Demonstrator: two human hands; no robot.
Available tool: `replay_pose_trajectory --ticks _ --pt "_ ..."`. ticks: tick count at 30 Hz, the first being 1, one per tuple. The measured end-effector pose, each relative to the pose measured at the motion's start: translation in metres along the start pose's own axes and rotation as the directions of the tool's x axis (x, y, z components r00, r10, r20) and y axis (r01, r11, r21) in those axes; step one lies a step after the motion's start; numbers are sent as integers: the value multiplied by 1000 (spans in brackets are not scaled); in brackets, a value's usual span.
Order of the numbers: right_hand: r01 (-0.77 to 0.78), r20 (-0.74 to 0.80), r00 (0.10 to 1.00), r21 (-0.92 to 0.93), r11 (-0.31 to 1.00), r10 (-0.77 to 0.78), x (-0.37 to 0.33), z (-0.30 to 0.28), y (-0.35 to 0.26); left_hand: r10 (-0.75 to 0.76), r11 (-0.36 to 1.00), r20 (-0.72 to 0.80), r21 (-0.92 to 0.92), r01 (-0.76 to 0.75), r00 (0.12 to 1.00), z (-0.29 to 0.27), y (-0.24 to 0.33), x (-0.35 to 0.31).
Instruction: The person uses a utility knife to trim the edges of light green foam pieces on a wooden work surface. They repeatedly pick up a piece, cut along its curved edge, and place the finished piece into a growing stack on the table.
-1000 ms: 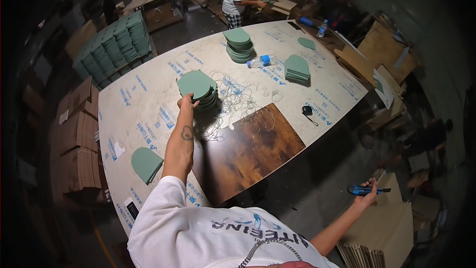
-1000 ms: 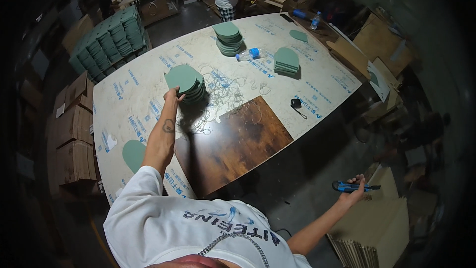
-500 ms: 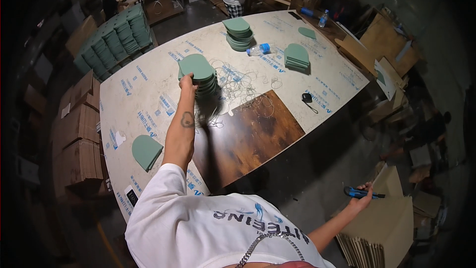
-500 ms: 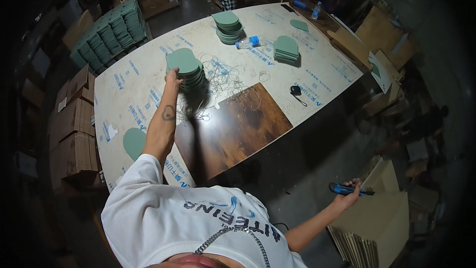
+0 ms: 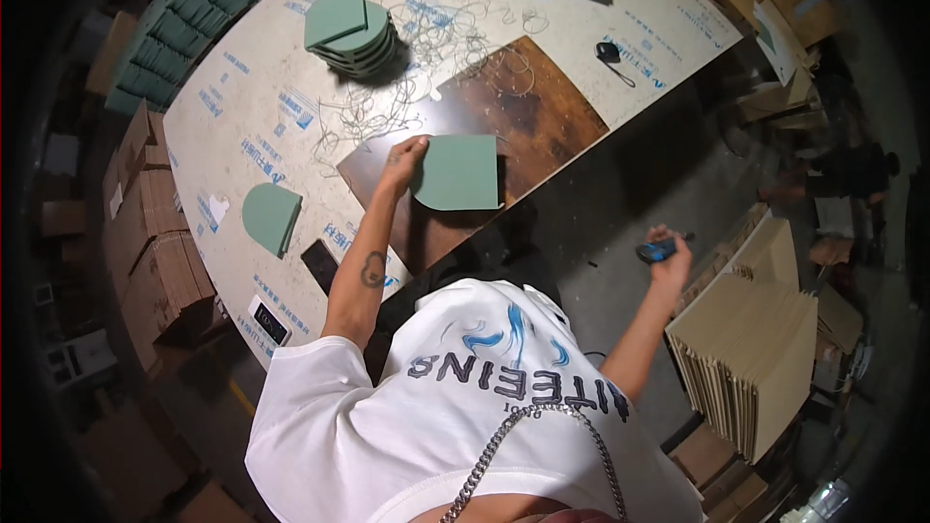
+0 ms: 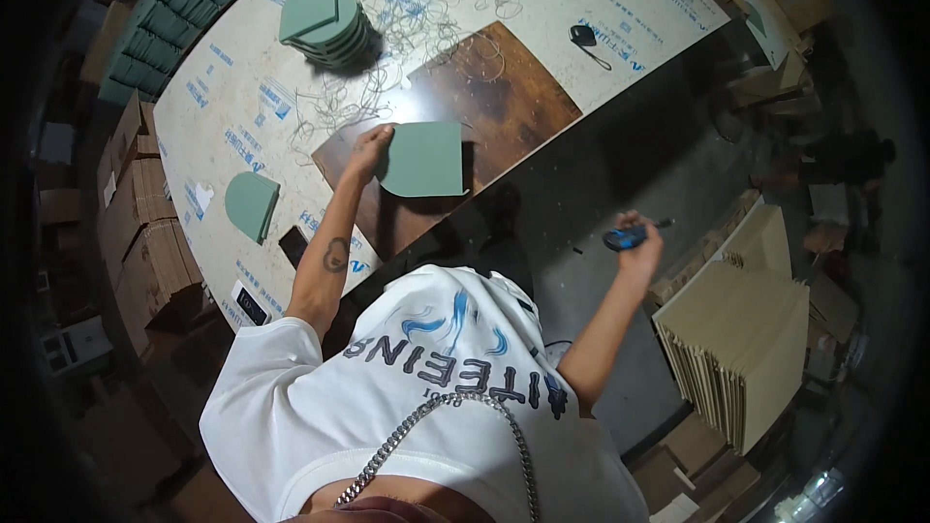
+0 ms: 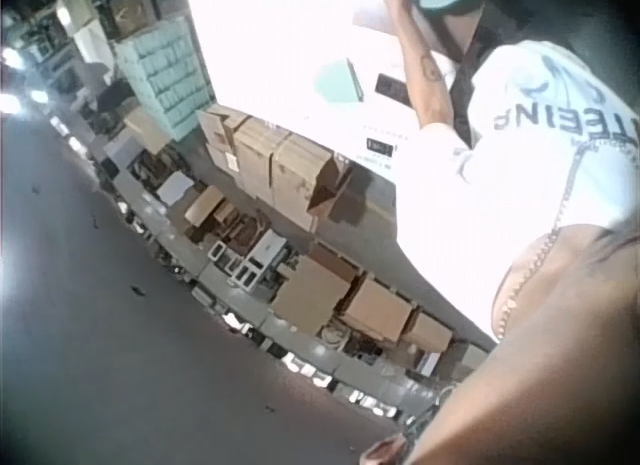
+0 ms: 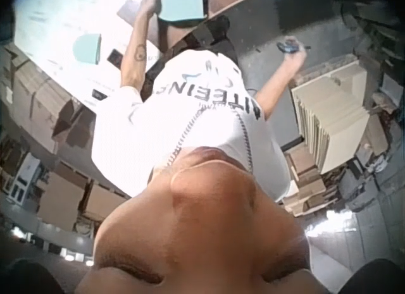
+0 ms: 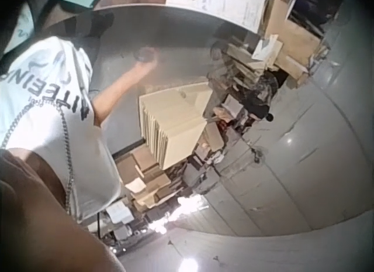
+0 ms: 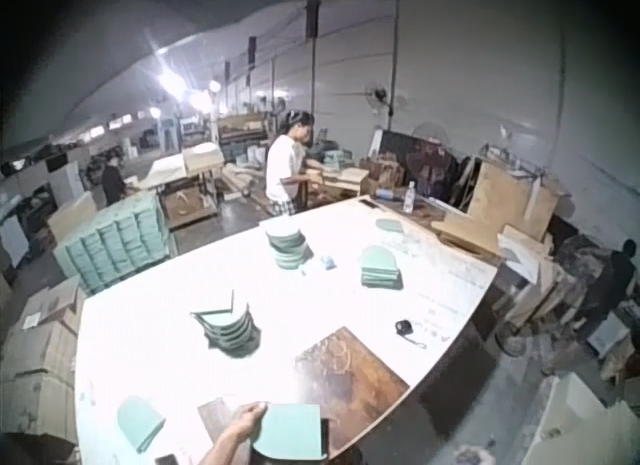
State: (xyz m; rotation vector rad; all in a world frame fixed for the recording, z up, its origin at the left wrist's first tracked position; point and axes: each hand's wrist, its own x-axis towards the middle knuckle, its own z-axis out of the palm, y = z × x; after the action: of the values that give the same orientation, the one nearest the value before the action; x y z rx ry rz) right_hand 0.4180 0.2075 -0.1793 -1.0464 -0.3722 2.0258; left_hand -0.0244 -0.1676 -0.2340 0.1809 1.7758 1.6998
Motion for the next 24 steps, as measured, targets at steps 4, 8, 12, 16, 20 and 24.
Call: replay_pose_trajectory --ticks 4,8,12,16,20,24 --pt "-111 -5 993 -406 907 119 -47 73 71 209 862 -145 494 -112 967 20 -51 -16" --pt "-237 5 934 -740 629 358 -86 88 127 610 397 6 864 -311 793 68 -38 -38" --pt "-187 -22 878 -936 299 479 -106 93 175 527 277 198 879 -388 826 91 -48 -48" --pt "-14 -15 891 -1000 -8 454 -122 113 188 525 217 196 910 -353 828 102 -53 -66" --pt "33 -79 862 -977 -212 502 -117 119 196 529 196 178 926 -324 830 107 -53 -70" --pt "30 -116 845 -964 -264 521 -120 121 198 531 202 184 921 -334 827 108 -51 -69"
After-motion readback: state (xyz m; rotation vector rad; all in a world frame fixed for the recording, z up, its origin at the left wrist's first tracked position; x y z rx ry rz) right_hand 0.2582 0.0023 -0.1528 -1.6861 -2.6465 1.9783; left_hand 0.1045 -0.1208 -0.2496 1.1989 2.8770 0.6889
